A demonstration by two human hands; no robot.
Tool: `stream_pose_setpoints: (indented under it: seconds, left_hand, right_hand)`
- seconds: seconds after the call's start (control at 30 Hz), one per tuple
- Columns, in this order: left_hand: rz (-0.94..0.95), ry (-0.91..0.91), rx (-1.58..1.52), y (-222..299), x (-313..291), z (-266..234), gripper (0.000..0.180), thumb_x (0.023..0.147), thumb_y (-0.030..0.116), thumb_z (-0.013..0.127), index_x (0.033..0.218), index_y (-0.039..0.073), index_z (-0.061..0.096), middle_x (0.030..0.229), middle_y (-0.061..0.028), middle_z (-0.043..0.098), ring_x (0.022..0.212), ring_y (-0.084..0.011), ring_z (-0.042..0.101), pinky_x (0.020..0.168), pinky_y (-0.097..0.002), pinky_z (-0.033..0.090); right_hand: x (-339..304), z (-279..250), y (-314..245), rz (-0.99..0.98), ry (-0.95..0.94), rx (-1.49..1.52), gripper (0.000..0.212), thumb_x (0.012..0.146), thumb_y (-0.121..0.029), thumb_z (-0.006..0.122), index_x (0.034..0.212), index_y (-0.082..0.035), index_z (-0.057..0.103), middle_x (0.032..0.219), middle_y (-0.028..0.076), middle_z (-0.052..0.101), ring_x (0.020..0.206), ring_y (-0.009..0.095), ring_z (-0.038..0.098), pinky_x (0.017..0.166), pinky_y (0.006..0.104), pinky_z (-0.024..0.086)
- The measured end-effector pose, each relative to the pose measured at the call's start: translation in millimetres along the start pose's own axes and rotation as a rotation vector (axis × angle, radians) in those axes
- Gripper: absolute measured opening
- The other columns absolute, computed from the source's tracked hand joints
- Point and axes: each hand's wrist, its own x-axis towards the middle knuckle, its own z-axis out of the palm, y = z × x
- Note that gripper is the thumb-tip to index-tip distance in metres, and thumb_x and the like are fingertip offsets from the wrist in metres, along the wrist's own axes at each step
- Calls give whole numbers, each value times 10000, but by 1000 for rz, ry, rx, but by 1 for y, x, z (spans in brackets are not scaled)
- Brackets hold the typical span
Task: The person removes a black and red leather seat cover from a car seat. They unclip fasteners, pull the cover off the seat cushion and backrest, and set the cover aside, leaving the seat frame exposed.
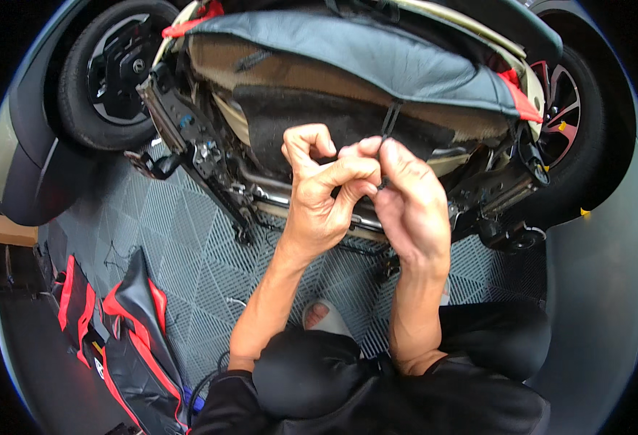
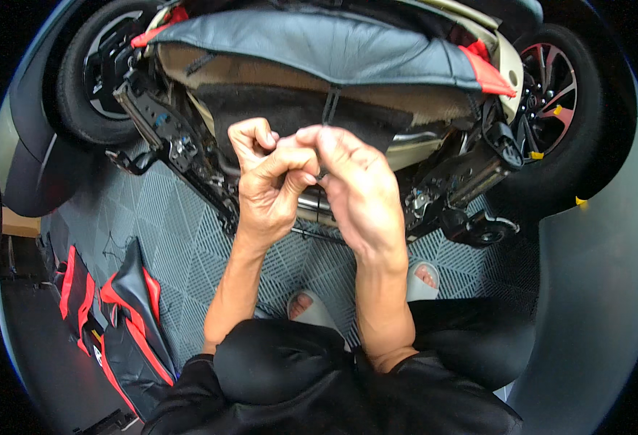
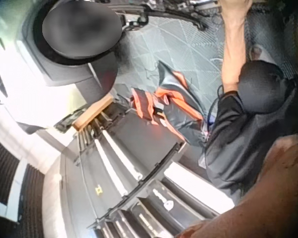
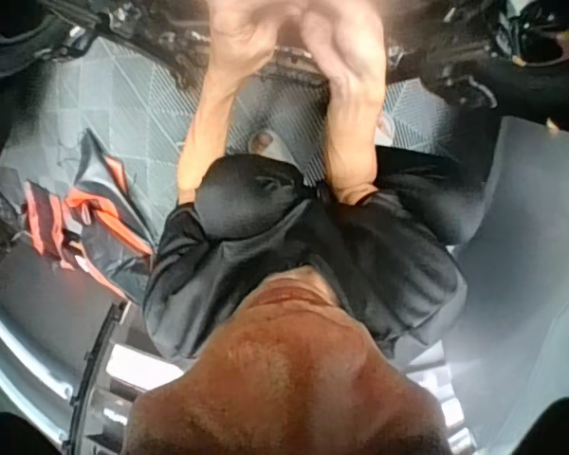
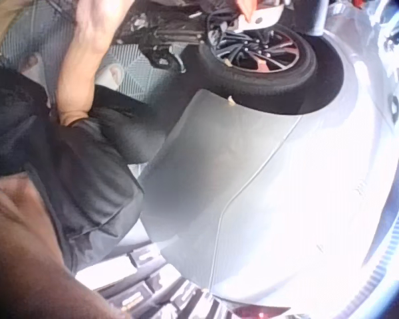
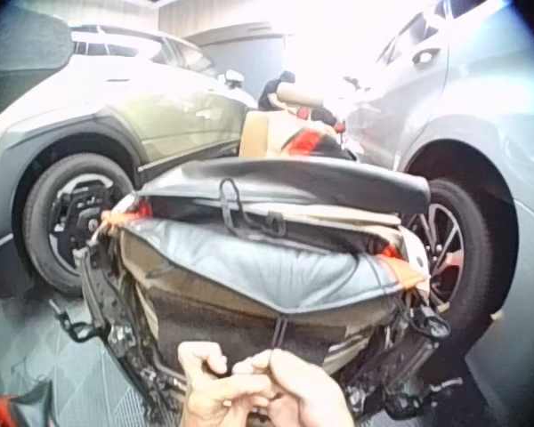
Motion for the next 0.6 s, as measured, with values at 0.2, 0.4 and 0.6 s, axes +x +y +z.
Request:
stream_pose_setpoints:
  seconds: [0.2,0.4,0.6]
  left_hand:
    - [53,80,77,1,-16,7,258,690,122,875,910,240,808,1076,-56,401,1052,-228,417,892,-362,340]
    - [-348,-49,-103,-13,-56,6,371,853,123,805,1205,38,723,1186,-132,677,976,-262,655,901,-378,514]
    - [-252,-33,-31,-20,-51,26,98,896,72,738,966,5,758,932,-97,741,852,-262,671,791,-377,497]
  right_hand:
    - [10,-3,-7,160,5,331,317,1112,-259,442,851,-85,484,794,33,495,784,173,514,732,309,459]
    - [13,7,6,-137,237,-182,345,1082,-171,510,748,-123,437,588,-77,319,479,41,234,431,248,174]
    - [12,12,11,-312,296,-572,423,1107,-240,545,712,-120,454,605,-104,335,521,-9,260,457,230,175]
